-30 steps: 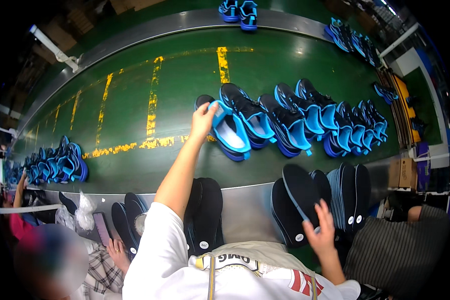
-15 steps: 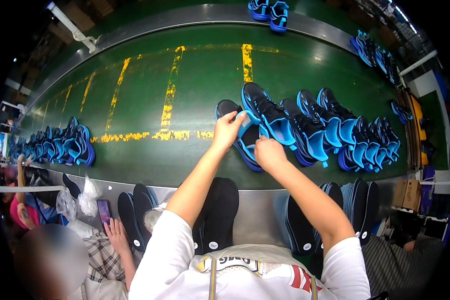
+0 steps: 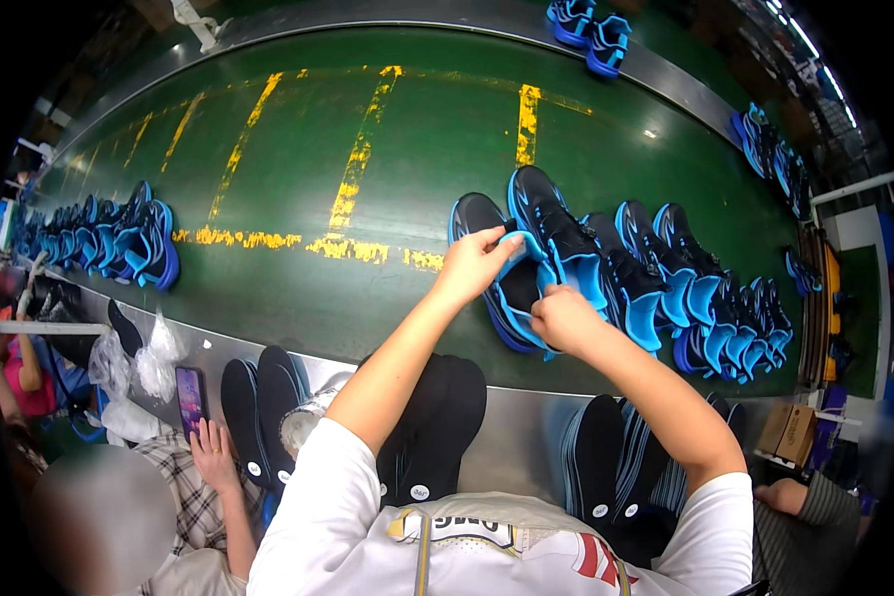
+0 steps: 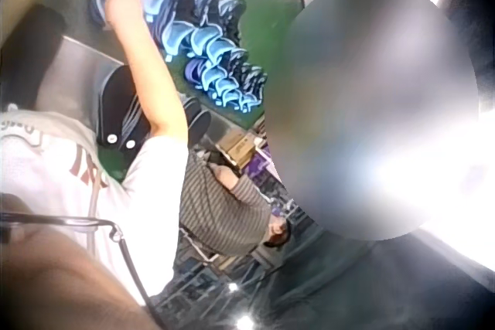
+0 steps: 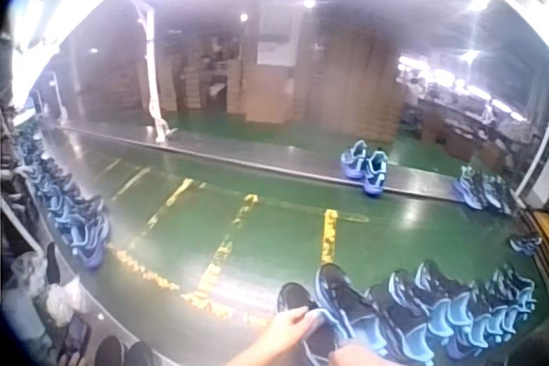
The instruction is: The person inserts insoles into shoes on a production line, organized items in a bag, and handles a phone.
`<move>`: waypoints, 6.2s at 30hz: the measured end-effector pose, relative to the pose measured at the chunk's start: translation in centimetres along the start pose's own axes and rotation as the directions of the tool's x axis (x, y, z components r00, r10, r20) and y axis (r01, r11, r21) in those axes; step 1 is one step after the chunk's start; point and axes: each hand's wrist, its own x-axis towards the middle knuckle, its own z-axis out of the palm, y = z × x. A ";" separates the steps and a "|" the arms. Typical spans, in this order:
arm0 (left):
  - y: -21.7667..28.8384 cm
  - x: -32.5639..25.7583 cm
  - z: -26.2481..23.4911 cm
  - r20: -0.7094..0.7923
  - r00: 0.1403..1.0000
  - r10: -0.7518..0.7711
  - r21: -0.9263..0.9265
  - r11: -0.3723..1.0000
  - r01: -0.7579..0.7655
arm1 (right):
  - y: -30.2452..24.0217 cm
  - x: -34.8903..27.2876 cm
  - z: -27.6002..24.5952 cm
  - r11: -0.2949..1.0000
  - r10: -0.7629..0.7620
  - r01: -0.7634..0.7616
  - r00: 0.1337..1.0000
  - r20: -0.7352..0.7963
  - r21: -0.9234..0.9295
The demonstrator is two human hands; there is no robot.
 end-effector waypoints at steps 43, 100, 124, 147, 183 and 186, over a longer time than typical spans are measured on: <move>0.3 -3.7 0.1 0.031 0.720 0.693 0.666 0.523 -0.532 | -3.3 -7.9 9.2 0.743 0.370 0.175 0.697 -0.614 0.646; 0.9 2.1 7.5 0.046 0.999 -0.013 -0.092 0.996 0.017 | 4.8 -1.6 1.8 0.990 0.138 -0.141 0.975 -0.171 -0.006; 0.0 1.5 8.0 -0.123 0.828 0.548 0.527 0.743 -0.414 | 7.0 0.0 0.9 0.929 -0.139 0.288 0.853 0.502 -0.232; 1.0 -1.7 4.7 0.230 0.657 0.718 0.898 0.104 -0.428 | 2.5 -9.4 9.7 0.874 0.258 0.193 0.592 -0.763 0.445; 4.6 1.7 20.4 0.038 0.903 0.429 0.433 0.807 -0.402 | 11.2 -25.1 -2.4 0.942 0.278 -0.051 0.675 -0.683 0.333; 6.0 4.5 19.6 0.061 0.995 0.076 0.327 0.941 -0.092 | 12.2 -21.3 -2.2 0.985 0.160 -0.081 0.774 -0.612 0.155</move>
